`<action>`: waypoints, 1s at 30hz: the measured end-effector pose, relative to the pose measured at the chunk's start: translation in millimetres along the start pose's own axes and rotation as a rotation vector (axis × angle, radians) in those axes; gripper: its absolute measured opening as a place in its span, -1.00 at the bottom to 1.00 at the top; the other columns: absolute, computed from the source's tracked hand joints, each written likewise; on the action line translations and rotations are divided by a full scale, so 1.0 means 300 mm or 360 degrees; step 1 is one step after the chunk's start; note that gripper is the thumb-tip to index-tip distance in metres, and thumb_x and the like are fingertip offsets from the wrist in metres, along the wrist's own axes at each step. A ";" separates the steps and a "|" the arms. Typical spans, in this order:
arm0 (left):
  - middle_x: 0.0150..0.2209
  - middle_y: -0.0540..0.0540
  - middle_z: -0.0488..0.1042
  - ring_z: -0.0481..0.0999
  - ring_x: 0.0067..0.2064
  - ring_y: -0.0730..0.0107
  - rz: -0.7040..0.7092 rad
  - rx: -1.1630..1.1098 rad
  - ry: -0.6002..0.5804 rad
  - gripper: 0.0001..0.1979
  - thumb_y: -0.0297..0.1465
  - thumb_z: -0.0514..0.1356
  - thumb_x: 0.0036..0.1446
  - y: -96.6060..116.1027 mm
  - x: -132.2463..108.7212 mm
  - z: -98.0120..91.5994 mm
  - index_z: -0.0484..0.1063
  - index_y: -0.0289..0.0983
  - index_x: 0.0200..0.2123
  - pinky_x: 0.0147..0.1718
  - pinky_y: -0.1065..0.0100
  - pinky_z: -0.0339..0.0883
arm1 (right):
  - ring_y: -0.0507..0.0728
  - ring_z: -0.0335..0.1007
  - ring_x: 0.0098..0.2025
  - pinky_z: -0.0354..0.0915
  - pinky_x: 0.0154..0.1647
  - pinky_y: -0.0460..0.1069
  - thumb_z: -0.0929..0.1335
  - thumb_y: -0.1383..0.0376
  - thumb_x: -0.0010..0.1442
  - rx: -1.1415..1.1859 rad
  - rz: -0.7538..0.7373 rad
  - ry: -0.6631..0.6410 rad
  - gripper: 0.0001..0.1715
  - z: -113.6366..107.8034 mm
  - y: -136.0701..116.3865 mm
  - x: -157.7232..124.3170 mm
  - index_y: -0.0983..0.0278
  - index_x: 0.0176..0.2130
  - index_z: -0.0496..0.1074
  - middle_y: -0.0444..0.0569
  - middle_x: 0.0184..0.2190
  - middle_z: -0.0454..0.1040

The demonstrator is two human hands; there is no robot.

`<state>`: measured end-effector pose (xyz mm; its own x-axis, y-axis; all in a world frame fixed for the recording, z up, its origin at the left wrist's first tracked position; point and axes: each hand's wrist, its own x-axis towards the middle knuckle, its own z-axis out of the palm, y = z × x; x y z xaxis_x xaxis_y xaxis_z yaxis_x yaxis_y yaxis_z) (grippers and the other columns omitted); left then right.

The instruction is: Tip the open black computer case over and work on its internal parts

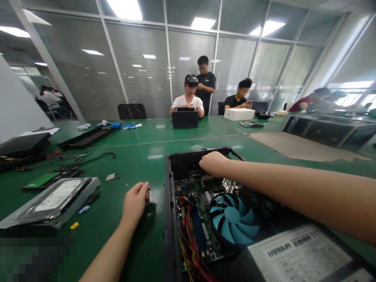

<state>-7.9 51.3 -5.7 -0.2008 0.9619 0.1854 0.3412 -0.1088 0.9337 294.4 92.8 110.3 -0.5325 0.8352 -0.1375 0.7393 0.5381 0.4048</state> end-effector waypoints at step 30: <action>-0.69 0.09 0.31 0.29 -0.65 0.44 -0.0036 0.0075 -0.0037 -0.65 -0.07 0.14 0.13 0.010 0.008 0.007 0.41 -0.24 -0.44 -0.64 0.44 0.16 | 0.28 0.44 -0.10 0.33 -0.23 0.05 0.27 0.38 0.25 -0.0004 -0.0066 0.0332 -0.77 -0.034 0.028 -0.022 0.28 -0.13 0.47 0.14 -0.25 0.56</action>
<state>-5.4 53.8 -3.1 -0.1876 0.9696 0.1569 0.3796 -0.0758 0.9221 300.0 90.6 123.7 -0.6365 0.7704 0.0358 0.7139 0.5710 0.4052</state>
